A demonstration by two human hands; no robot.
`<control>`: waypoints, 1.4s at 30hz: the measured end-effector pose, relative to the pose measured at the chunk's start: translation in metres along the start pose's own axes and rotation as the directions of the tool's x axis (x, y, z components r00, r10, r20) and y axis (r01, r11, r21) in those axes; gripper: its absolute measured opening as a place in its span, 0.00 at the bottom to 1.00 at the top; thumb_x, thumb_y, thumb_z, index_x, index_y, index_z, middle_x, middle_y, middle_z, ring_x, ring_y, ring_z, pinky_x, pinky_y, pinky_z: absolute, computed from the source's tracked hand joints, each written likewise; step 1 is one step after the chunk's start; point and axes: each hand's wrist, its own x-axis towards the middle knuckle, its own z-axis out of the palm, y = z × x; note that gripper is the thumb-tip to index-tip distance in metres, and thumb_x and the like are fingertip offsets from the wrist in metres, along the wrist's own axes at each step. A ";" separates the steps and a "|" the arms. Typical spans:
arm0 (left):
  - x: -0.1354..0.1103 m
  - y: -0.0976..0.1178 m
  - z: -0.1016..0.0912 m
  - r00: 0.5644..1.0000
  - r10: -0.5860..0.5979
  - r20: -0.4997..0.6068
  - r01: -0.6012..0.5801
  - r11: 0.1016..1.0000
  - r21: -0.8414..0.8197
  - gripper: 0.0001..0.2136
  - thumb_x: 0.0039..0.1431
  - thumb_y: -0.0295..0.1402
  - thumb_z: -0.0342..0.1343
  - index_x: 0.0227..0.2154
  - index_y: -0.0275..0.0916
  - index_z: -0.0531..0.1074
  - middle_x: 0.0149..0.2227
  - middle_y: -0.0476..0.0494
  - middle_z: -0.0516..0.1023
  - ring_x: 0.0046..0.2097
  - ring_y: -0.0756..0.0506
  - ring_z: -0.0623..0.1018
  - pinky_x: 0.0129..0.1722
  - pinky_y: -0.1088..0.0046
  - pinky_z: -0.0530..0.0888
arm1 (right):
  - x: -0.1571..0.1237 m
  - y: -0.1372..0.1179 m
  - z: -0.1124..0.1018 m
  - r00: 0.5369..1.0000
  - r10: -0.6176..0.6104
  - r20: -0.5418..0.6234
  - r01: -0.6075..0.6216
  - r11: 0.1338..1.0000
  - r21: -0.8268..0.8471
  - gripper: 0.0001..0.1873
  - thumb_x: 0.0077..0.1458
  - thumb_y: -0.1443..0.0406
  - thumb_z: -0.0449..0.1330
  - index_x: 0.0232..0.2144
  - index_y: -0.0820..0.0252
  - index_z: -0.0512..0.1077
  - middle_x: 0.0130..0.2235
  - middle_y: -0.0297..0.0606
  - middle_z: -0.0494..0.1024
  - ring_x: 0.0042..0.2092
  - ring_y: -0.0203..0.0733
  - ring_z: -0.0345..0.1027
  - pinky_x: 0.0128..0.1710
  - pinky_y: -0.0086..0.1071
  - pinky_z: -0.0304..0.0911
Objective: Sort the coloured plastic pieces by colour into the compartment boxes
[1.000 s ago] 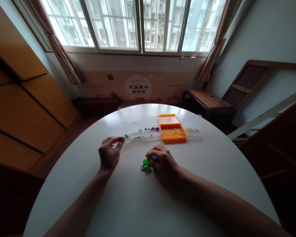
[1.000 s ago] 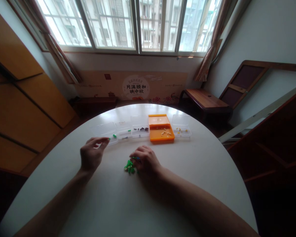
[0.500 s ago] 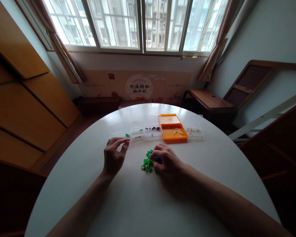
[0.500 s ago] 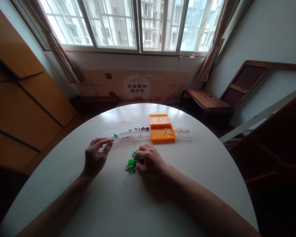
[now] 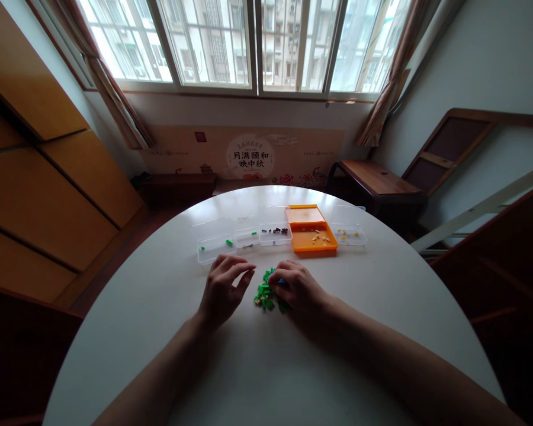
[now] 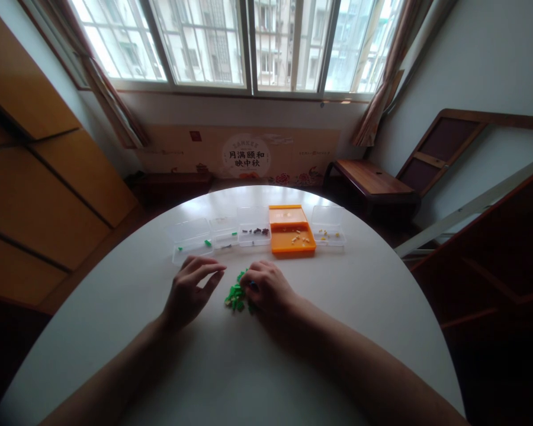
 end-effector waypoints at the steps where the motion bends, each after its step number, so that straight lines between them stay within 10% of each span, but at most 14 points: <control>1: 0.000 0.002 0.000 1.000 0.021 0.020 -0.021 1.000 0.010 0.05 0.59 0.31 0.56 0.34 0.40 0.77 0.33 0.44 0.77 0.38 0.46 0.72 0.40 0.66 0.72 | 0.001 0.000 0.000 0.999 0.024 -0.024 -0.023 0.998 0.052 0.05 0.53 0.71 0.61 0.30 0.59 0.76 0.32 0.36 0.74 0.36 0.39 0.67 0.38 0.32 0.63; 8: -0.003 0.006 0.004 0.989 0.118 0.085 -0.125 0.989 0.076 0.05 0.58 0.34 0.58 0.36 0.43 0.76 0.35 0.45 0.77 0.40 0.45 0.72 0.42 0.65 0.70 | 0.006 -0.002 0.000 0.974 0.199 -0.107 -0.151 0.926 0.345 0.04 0.55 0.67 0.61 0.30 0.60 0.76 0.29 0.34 0.73 0.30 0.34 0.68 0.32 0.27 0.64; 18: 0.000 0.006 0.006 0.992 0.114 0.058 -0.117 0.992 0.050 0.02 0.57 0.33 0.60 0.31 0.42 0.76 0.32 0.47 0.78 0.39 0.46 0.72 0.42 0.66 0.69 | 0.007 -0.007 0.004 0.971 0.197 -0.138 -0.137 0.925 0.355 0.06 0.56 0.64 0.60 0.29 0.60 0.76 0.29 0.35 0.73 0.32 0.36 0.68 0.35 0.30 0.64; 26: 0.005 -0.044 -0.002 0.938 -0.194 -0.288 0.261 0.942 0.213 0.06 0.57 0.36 0.58 0.32 0.40 0.77 0.33 0.44 0.78 0.39 0.42 0.73 0.43 0.63 0.70 | 0.001 -0.006 0.007 0.972 0.188 -0.141 -0.143 0.950 0.276 0.04 0.54 0.67 0.61 0.32 0.60 0.77 0.32 0.37 0.74 0.35 0.38 0.69 0.37 0.31 0.65; 32: 0.003 -0.058 -0.006 0.889 -0.301 -0.344 0.384 0.900 0.204 0.10 0.59 0.35 0.53 0.39 0.37 0.76 0.39 0.41 0.79 0.42 0.41 0.74 0.46 0.61 0.69 | 0.000 -0.002 0.003 0.974 0.171 -0.148 -0.135 0.965 0.224 0.10 0.48 0.75 0.60 0.31 0.60 0.76 0.32 0.37 0.74 0.36 0.39 0.68 0.39 0.32 0.64; 42: 0.002 -0.023 -0.003 0.982 -0.074 -0.176 0.104 0.980 0.167 0.05 0.59 0.30 0.55 0.34 0.39 0.76 0.36 0.44 0.77 0.42 0.44 0.72 0.45 0.63 0.71 | -0.002 0.005 -0.001 0.985 -0.150 0.085 0.146 0.988 0.055 0.11 0.40 0.74 0.65 0.29 0.58 0.75 0.30 0.34 0.73 0.35 0.40 0.63 0.40 0.34 0.59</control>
